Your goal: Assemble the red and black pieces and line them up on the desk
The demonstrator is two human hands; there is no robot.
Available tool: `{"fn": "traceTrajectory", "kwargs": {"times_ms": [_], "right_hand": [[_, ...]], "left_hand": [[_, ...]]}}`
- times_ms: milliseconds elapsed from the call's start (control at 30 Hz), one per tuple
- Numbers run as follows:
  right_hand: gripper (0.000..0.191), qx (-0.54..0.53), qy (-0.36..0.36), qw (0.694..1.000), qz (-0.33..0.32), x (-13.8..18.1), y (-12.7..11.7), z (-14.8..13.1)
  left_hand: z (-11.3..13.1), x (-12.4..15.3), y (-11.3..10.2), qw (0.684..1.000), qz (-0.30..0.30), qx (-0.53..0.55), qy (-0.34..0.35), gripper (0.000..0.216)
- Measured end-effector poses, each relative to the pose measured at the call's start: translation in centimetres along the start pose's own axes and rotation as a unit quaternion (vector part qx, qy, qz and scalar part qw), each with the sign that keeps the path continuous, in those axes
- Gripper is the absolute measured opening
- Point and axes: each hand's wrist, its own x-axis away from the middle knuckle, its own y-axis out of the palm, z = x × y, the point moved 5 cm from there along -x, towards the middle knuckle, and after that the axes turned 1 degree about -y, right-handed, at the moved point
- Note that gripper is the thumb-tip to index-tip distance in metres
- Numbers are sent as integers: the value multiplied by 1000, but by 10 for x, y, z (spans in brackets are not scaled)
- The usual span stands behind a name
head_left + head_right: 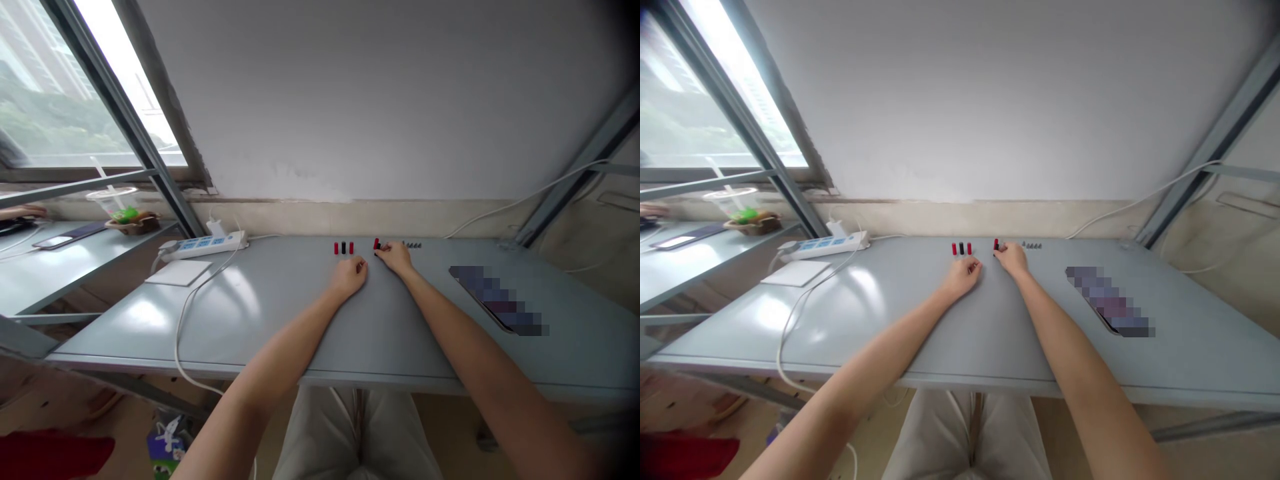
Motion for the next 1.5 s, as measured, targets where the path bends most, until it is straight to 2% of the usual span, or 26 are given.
{"fn": "traceTrajectory", "kwargs": {"times_ms": [167, 400, 1100, 1367, 1500], "right_hand": [[18, 15, -1, 1000, -17, 0, 2, 0], [14, 42, 12, 996, -83, 1, 4, 3], [16, 86, 19, 995, -43, -3, 8, 13], [16, 169, -8, 981, -97, 9, -11, 0], [13, 144, -29, 981, -127, 23, -20, -13]], "left_hand": [[-2, 0, 2, 1000, 8, 6, 9, 22], [-1, 0, 1, 1000, -10, 3, -9, 18], [0, 0, -3, 999, -30, 5, -41, 10], [-5, -3, -12, 998, 1, -21, -66, 13], [-8, -5, -18, 995, 16, -35, -88, 17]]}}
